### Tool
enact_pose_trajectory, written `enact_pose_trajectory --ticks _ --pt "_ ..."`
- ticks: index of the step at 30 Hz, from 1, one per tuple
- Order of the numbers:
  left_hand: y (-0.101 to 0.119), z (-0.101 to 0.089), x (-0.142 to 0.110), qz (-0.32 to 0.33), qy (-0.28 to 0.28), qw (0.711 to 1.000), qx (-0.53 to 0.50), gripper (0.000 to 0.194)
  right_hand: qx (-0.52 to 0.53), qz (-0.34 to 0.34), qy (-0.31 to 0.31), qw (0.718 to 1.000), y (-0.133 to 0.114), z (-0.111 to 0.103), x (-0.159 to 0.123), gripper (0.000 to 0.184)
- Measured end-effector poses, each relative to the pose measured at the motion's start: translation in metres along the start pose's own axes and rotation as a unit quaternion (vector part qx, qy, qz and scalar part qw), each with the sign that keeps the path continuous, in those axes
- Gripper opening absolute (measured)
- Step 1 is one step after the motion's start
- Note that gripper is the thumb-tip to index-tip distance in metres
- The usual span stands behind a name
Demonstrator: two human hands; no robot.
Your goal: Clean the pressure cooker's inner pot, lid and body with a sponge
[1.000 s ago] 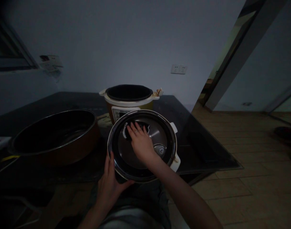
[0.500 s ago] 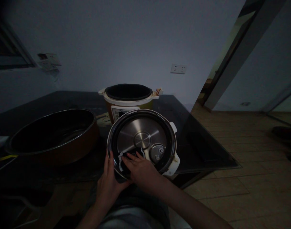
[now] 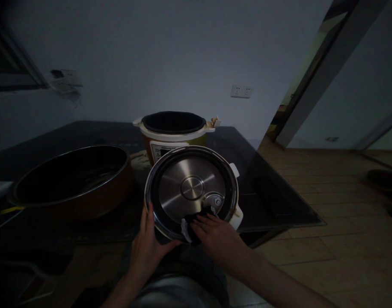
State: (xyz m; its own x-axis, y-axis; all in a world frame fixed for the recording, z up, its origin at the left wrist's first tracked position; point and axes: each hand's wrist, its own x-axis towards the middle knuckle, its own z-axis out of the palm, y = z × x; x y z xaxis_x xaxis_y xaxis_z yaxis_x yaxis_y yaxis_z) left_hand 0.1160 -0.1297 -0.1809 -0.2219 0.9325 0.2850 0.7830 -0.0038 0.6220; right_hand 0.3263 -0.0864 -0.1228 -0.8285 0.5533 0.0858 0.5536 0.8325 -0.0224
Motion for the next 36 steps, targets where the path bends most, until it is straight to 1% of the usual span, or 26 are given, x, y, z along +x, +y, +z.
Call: enact_pose_trajectory --ticks 5,11,14,17,18,20,22,23,24,25,28,31,34,36 --pt "-0.002 0.000 -0.001 0.003 -0.002 1.000 -0.001 0.132 -0.003 0.017 0.023 1.000 0.002 -0.002 -0.006 0.050" --pt "-0.002 0.000 0.000 0.004 -0.005 1.000 0.010 0.133 0.022 0.030 0.019 0.999 0.003 -0.011 -0.004 0.048" --pt "-0.002 0.000 0.000 0.002 -0.001 1.000 0.017 0.132 0.044 0.023 0.045 0.998 0.002 -0.012 -0.003 0.050" --pt "-0.002 0.000 0.000 0.006 0.005 1.000 0.020 0.131 0.083 0.042 0.097 0.991 0.006 -0.018 -0.003 0.050" --pt "-0.002 0.000 0.000 0.007 0.005 1.000 0.020 0.130 0.095 0.053 0.123 0.986 0.008 -0.021 -0.003 0.049" --pt "-0.002 0.001 -0.001 0.005 0.003 1.000 0.021 0.129 0.105 0.073 0.194 0.973 0.016 -0.028 -0.002 0.048" --pt "-0.003 0.001 -0.001 0.002 0.002 1.000 0.021 0.128 0.086 0.079 0.257 0.959 0.025 -0.033 -0.002 0.050" --pt "-0.003 0.001 -0.001 0.001 0.002 1.000 0.020 0.127 0.066 0.076 0.271 0.957 0.029 -0.034 -0.001 0.051" --pt "-0.003 0.001 -0.001 0.003 0.001 1.000 0.018 0.127 0.040 0.071 0.270 0.959 0.033 -0.033 0.000 0.051" --pt "-0.003 0.001 -0.001 0.005 0.000 1.000 0.016 0.126 0.013 0.064 0.253 0.965 0.036 -0.031 0.000 0.051" --pt "-0.002 0.001 0.000 0.009 0.002 1.000 0.014 0.125 -0.041 0.041 0.157 0.986 0.037 -0.018 0.000 0.054" --pt "-0.002 0.001 0.000 0.001 0.001 1.000 0.016 0.126 -0.034 0.017 0.085 0.996 0.028 -0.006 -0.003 0.057" --pt "-0.002 0.001 0.000 -0.003 -0.003 1.000 0.020 0.127 -0.015 -0.015 0.043 0.999 0.021 -0.002 -0.006 0.053" --pt "-0.002 0.002 0.000 -0.001 -0.004 1.000 0.022 0.127 -0.025 -0.012 0.039 0.999 0.022 -0.004 -0.005 0.053"
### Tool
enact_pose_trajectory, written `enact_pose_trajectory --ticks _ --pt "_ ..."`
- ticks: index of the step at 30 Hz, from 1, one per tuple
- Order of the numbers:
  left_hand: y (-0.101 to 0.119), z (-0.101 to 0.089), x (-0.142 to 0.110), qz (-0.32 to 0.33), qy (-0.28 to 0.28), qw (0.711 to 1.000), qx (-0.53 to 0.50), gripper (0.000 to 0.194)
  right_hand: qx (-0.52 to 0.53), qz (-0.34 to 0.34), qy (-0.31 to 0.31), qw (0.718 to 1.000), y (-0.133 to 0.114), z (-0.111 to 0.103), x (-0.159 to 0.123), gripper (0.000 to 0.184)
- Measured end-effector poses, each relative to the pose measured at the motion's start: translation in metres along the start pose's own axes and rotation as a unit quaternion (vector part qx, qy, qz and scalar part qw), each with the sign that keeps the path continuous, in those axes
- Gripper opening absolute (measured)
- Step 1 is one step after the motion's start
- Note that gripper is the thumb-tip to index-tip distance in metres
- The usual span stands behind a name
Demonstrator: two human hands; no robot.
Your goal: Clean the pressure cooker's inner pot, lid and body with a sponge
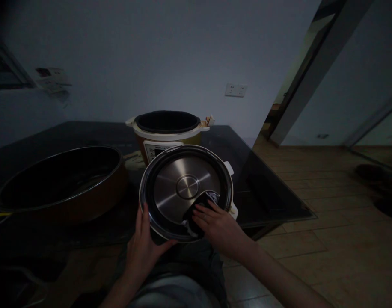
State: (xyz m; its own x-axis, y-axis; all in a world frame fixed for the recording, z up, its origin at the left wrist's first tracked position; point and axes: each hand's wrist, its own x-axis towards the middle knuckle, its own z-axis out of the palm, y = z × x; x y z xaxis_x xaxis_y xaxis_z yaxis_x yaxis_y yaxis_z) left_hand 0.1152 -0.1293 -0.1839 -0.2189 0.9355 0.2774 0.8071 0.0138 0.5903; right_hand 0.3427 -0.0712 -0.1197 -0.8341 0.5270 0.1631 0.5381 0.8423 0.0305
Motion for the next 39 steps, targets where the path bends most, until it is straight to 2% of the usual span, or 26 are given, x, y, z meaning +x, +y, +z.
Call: enact_pose_trajectory --ticks 4,7,14,19,23,27,29,33,39 --pt "0.000 0.000 0.000 0.001 0.000 1.000 0.003 0.126 -0.061 0.054 0.030 0.996 0.006 -0.002 0.008 0.060" --pt "0.000 0.000 -0.001 0.001 0.000 1.000 0.009 0.125 -0.096 0.083 0.049 0.991 0.002 0.003 0.013 0.058" --pt "0.000 0.001 0.000 -0.002 0.003 1.000 0.011 0.130 -0.054 0.026 0.034 0.998 -0.021 0.022 0.023 0.052" --pt "-0.002 0.001 -0.002 0.007 0.009 1.000 0.009 0.130 -0.052 0.011 0.047 0.997 -0.014 0.019 0.066 0.051" --pt "-0.002 0.001 -0.001 0.012 0.014 1.000 0.007 0.129 -0.050 0.071 0.080 0.993 0.002 0.001 0.107 0.053" --pt "-0.001 0.001 0.000 0.010 0.018 1.000 0.000 0.127 -0.029 0.107 0.102 0.989 0.005 -0.008 0.127 0.050" --pt "-0.002 0.002 0.000 0.013 0.024 1.000 -0.003 0.128 -0.024 0.101 0.103 0.989 -0.002 -0.005 0.127 0.048" --pt "-0.004 0.004 0.001 0.022 0.037 0.999 -0.020 0.133 -0.011 0.029 0.076 0.997 -0.020 0.008 0.114 0.040" --pt "-0.006 0.007 0.001 0.003 0.033 0.999 -0.019 0.136 0.022 -0.020 0.001 1.000 -0.040 0.015 0.070 0.037"
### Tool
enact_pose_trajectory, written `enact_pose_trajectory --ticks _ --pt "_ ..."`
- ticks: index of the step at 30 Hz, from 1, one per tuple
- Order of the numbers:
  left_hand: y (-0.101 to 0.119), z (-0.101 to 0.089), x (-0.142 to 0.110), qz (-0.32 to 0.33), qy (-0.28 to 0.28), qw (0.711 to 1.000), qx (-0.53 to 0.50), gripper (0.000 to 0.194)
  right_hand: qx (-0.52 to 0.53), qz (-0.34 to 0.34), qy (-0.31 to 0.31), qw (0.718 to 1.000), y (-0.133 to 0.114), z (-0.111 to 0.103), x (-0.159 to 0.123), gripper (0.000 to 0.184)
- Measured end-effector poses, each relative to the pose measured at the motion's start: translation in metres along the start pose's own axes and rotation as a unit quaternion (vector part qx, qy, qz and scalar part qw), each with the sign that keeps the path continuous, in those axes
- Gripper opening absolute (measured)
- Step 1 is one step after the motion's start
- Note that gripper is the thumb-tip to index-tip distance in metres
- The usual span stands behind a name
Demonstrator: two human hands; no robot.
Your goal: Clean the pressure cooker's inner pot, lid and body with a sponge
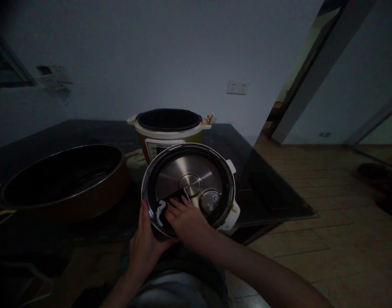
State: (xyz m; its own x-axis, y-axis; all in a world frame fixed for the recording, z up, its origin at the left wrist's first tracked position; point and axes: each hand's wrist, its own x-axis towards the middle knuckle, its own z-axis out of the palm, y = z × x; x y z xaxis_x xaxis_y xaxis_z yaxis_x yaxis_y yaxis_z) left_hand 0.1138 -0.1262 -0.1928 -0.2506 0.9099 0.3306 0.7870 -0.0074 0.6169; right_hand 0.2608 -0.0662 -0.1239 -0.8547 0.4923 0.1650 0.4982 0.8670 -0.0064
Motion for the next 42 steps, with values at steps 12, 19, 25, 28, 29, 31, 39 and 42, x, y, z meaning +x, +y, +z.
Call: enact_pose_trajectory --ticks 12,19,25,28,29,31,39,42 --pt "0.000 -0.001 -0.001 0.004 0.005 1.000 0.017 0.135 -0.093 0.025 -0.067 0.993 0.010 -0.026 -0.054 0.013" --pt "0.002 -0.002 -0.001 0.002 -0.002 1.000 0.011 0.135 -0.102 0.008 -0.087 0.991 0.021 -0.041 -0.057 0.016" --pt "0.001 -0.002 -0.001 0.013 -0.007 1.000 0.008 0.132 -0.008 0.083 0.042 0.996 0.037 -0.066 -0.064 0.039" --pt "0.002 -0.003 -0.001 0.018 -0.004 1.000 0.009 0.133 -0.059 0.076 0.124 0.988 0.046 -0.066 -0.067 0.040" --pt "0.002 -0.003 -0.001 0.019 -0.002 1.000 0.009 0.133 -0.085 0.065 0.126 0.986 0.048 -0.063 -0.068 0.038" --pt "0.003 -0.003 0.000 0.016 0.000 1.000 0.011 0.133 -0.129 0.045 0.103 0.985 0.047 -0.052 -0.069 0.032" --pt "0.003 -0.003 0.000 0.016 -0.003 1.000 0.023 0.133 -0.185 0.107 0.055 0.975 0.034 -0.028 -0.070 0.034" --pt "0.003 -0.003 0.000 0.017 -0.004 1.000 0.024 0.132 -0.142 0.105 0.050 0.983 0.042 -0.041 -0.066 0.037"
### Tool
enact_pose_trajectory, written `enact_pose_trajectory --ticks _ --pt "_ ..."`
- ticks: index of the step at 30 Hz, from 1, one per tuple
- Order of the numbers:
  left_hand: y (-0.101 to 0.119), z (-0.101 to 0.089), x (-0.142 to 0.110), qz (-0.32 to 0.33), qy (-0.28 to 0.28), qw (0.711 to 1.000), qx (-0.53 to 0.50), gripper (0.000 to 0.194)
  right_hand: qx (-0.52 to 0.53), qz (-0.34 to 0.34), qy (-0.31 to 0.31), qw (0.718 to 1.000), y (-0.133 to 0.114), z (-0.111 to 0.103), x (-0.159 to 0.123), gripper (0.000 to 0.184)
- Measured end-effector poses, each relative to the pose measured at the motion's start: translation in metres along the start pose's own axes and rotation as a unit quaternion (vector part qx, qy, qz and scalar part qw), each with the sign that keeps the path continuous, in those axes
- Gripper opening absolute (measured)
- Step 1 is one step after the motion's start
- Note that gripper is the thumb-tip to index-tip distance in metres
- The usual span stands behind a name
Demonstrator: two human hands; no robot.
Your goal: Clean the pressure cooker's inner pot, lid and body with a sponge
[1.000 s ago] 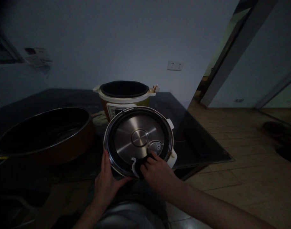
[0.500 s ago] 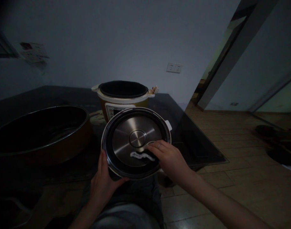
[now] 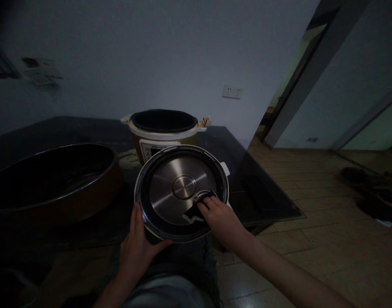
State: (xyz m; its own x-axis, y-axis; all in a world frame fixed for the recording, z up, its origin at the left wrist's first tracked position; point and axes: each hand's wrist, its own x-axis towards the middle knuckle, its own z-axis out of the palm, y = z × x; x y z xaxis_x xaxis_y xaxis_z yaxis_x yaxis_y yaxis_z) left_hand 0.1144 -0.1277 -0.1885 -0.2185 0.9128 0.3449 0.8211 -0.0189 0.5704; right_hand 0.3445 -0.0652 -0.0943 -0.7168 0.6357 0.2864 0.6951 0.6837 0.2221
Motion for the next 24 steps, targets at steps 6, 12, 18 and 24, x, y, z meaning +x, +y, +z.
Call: enact_pose_trajectory --ticks 6,12,18,24 --pt "0.000 0.000 0.000 -0.003 0.003 1.000 0.002 0.132 0.008 0.018 0.098 0.995 0.023 -0.018 0.011 0.044" --pt "-0.002 0.003 0.000 -0.003 0.010 1.000 -0.009 0.134 -0.058 -0.024 0.025 0.998 0.007 0.009 -0.003 0.041" --pt "0.000 0.002 0.000 -0.016 -0.003 1.000 -0.015 0.134 0.081 0.044 0.079 0.993 0.020 -0.020 -0.006 0.059" --pt "-0.001 0.001 -0.001 -0.012 -0.008 1.000 -0.024 0.127 0.006 0.046 0.237 0.970 0.055 -0.037 0.032 0.049"
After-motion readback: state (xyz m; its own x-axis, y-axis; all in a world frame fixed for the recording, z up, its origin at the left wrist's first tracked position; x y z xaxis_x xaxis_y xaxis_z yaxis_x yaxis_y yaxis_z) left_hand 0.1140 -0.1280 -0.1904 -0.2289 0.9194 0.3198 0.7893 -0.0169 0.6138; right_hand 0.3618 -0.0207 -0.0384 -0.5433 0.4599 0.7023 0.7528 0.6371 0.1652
